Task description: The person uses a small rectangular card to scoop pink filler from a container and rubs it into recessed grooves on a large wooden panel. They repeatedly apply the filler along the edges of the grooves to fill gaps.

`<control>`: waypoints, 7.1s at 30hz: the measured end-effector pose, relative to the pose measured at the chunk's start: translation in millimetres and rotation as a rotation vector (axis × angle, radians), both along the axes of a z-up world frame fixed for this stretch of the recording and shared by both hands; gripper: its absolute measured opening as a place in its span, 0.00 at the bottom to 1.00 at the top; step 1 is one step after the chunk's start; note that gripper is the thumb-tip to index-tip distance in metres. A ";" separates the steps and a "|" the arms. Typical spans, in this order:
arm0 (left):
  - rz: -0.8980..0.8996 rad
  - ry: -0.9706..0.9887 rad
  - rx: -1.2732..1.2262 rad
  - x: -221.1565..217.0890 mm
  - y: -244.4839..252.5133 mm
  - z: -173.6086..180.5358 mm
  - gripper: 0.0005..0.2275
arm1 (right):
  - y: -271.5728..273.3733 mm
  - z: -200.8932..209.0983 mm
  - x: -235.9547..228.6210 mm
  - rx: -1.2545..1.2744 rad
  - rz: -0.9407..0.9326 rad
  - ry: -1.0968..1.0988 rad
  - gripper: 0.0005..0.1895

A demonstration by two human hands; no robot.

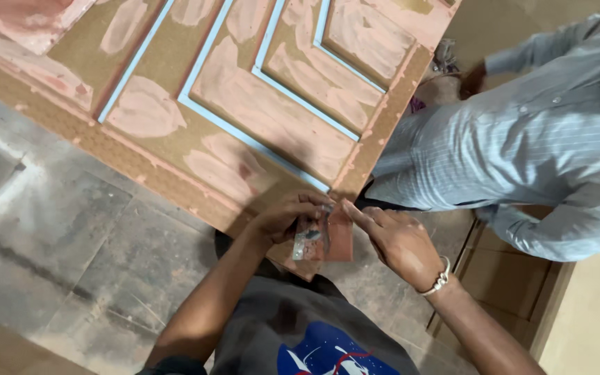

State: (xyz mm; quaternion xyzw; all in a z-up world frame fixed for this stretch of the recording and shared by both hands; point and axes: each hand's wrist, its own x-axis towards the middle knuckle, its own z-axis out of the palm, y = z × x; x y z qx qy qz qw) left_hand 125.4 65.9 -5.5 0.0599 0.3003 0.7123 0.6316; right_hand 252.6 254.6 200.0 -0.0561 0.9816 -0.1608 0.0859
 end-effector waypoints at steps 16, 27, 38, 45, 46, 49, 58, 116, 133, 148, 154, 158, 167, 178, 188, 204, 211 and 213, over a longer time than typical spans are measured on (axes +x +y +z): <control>0.385 -0.212 -0.325 90.4 2.4 30.6 0.17 | 51.5 -5.3 49.9 -0.059 0.156 0.211 0.36; 0.367 -0.262 -0.283 81.7 32.0 10.6 0.16 | 78.2 -26.0 29.9 0.025 0.175 0.212 0.30; 0.719 -0.328 -0.168 130.7 79.6 128.0 0.18 | 111.0 -29.1 51.6 -0.008 0.176 0.406 0.37; 0.771 -0.138 -0.223 185.1 102.3 129.5 0.11 | 170.5 -27.9 93.6 -0.568 0.203 0.354 0.30; 0.693 -0.116 -0.220 188.9 108.3 126.1 0.13 | 178.0 -27.7 99.8 -0.678 0.203 0.226 0.32; 0.596 -0.022 -0.158 195.7 124.6 116.1 0.15 | 179.5 -37.1 111.8 -0.957 0.261 0.060 0.38; 0.557 0.024 -0.177 189.2 139.2 107.6 0.16 | 233.6 -55.0 138.3 -0.905 0.207 -0.063 0.36; 0.799 -0.127 -0.366 53.4 197.7 -39.2 0.17 | 303.8 -113.9 -58.5 -1.920 0.178 -0.549 0.30; 1.056 -0.110 -0.636 124.3 210.9 28.4 0.17 | 224.5 -340.4 -113.1 -0.775 0.044 0.091 0.11; 0.850 -0.127 -0.584 77.1 179.7 27.5 0.21 | 176.6 -409.3 -125.5 -0.683 -0.038 -0.021 0.05; 0.708 -0.091 -0.591 37.6 169.9 7.3 0.20 | 171.0 -395.8 -119.1 -0.622 -0.093 -0.022 0.10; 0.669 -0.035 -0.611 23.8 159.6 -3.1 0.19 | 178.1 -347.1 -121.2 -0.463 -0.080 -0.135 0.13; 0.709 -0.100 -0.666 15.9 147.9 -4.2 0.19 | 179.0 -309.3 -127.8 -0.403 -0.151 -0.350 0.13; 0.658 -0.031 -0.529 20.4 144.7 -5.1 0.18 | 178.4 -349.4 -123.9 -0.514 -0.150 -0.364 0.13; 0.683 -0.098 -0.607 17.2 154.3 4.5 0.19 | 186.7 -324.0 -125.9 -0.510 -0.148 -0.290 0.12; 0.728 -0.112 -0.475 20.8 148.1 -10.8 0.18 | 166.3 -320.9 -131.7 -0.326 -0.186 -0.353 0.17; 0.729 -0.105 -0.500 23.9 146.4 -8.9 0.17 | 161.6 -345.1 -123.8 -0.448 -0.204 -0.337 0.15; 0.740 -0.102 -0.575 22.9 147.5 -8.5 0.17 | 162.2 -340.7 -123.7 -0.527 -0.240 -0.431 0.16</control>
